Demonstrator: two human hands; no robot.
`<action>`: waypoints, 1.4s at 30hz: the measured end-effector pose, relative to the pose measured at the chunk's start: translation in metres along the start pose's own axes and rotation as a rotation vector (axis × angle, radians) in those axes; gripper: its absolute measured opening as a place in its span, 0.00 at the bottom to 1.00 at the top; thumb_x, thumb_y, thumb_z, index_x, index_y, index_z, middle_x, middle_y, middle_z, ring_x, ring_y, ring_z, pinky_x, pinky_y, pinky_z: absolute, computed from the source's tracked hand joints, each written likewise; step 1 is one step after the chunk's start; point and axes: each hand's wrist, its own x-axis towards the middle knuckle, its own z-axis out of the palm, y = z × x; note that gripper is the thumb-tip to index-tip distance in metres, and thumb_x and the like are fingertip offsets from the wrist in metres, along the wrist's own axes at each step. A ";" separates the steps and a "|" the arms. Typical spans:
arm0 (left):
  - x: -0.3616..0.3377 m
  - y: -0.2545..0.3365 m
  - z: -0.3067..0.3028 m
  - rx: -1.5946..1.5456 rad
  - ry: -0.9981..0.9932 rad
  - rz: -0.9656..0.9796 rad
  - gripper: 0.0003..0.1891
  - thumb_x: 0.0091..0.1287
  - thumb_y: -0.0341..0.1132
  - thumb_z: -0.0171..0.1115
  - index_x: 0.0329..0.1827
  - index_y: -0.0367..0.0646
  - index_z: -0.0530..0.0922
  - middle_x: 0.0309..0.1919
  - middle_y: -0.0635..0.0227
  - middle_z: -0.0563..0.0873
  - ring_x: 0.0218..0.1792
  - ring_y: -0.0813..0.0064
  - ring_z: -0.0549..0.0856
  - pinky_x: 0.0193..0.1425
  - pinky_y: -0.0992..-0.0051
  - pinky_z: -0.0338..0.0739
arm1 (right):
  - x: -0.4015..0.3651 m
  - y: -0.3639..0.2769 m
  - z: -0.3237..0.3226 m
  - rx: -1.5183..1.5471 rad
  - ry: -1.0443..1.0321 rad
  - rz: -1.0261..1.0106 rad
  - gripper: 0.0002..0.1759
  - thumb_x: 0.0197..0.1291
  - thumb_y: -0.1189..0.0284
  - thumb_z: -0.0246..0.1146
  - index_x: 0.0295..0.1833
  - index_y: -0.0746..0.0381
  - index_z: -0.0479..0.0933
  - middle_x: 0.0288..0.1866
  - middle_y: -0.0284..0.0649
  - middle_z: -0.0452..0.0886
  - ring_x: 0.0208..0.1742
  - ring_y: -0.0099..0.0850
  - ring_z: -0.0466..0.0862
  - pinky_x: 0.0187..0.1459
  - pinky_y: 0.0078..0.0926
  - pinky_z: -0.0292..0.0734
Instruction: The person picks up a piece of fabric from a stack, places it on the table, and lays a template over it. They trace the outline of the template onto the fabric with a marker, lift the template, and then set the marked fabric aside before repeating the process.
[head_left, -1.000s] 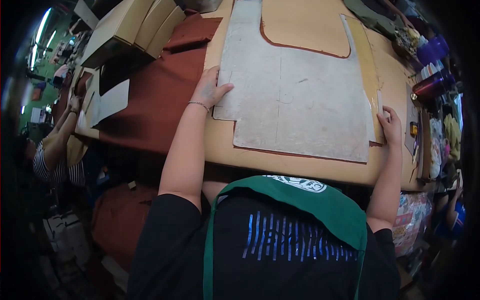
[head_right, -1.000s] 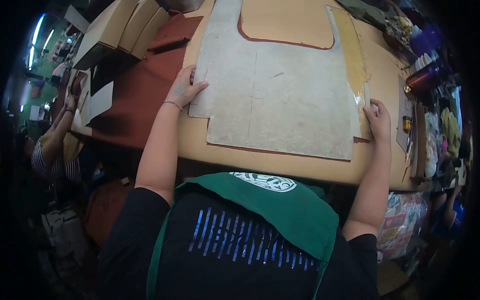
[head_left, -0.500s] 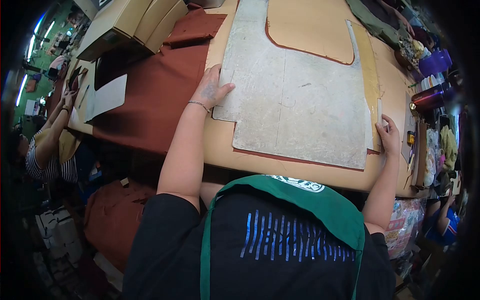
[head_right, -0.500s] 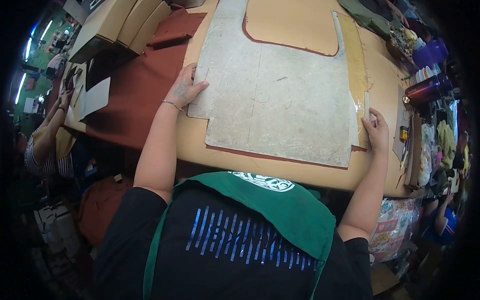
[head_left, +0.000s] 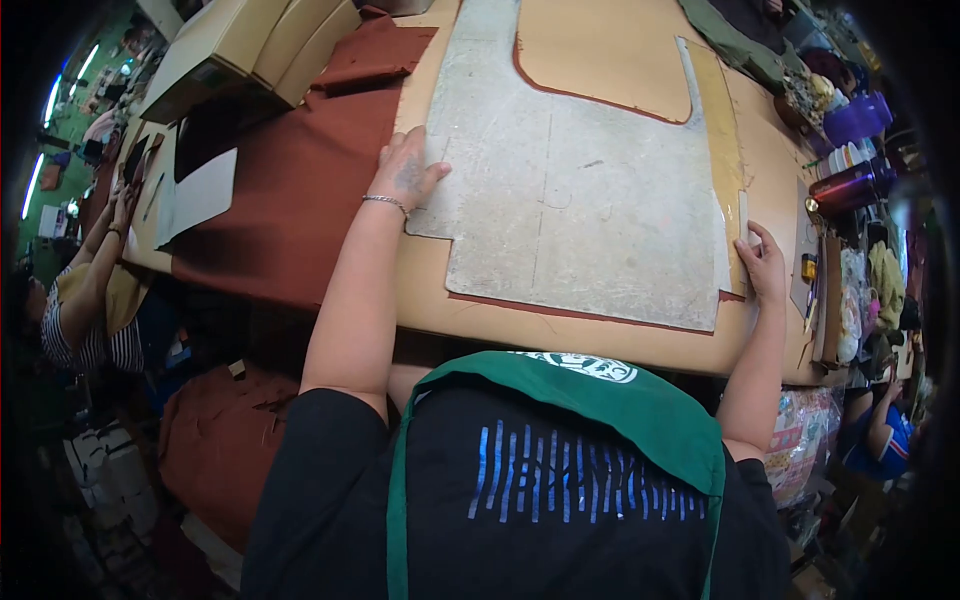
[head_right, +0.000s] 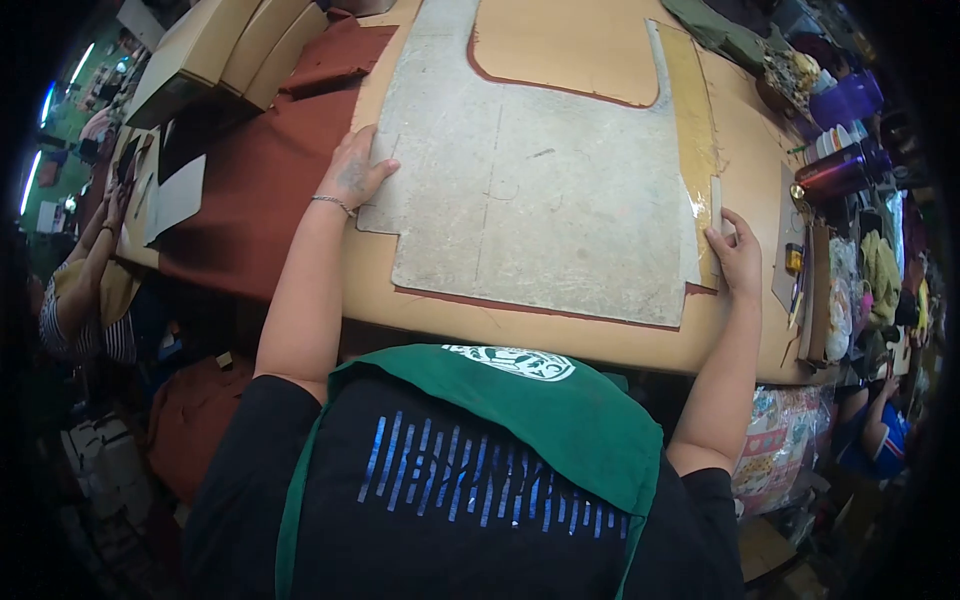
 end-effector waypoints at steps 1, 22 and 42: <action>-0.001 0.000 0.000 -0.006 0.006 0.007 0.32 0.51 0.37 0.65 0.58 0.33 0.63 0.54 0.47 0.71 0.57 0.54 0.69 0.60 0.66 0.63 | 0.000 -0.001 0.000 -0.014 0.000 -0.018 0.25 0.48 0.70 0.66 0.54 0.61 0.71 0.19 0.28 0.68 0.22 0.17 0.67 0.24 0.16 0.64; 0.003 -0.016 0.015 0.080 0.115 0.068 0.28 0.57 0.40 0.60 0.59 0.36 0.65 0.41 0.57 0.68 0.41 0.63 0.72 0.52 0.72 0.67 | -0.014 -0.022 0.002 -0.086 0.097 0.040 0.28 0.42 0.59 0.69 0.51 0.56 0.75 0.22 0.37 0.71 0.23 0.27 0.72 0.28 0.25 0.70; -0.015 -0.016 0.029 -0.006 0.302 0.115 0.27 0.57 0.47 0.58 0.56 0.39 0.69 0.43 0.57 0.69 0.45 0.57 0.73 0.50 0.64 0.68 | -0.011 0.001 0.000 0.115 -0.057 -0.092 0.27 0.44 0.75 0.67 0.53 0.66 0.70 0.25 0.29 0.65 0.25 0.19 0.65 0.28 0.17 0.65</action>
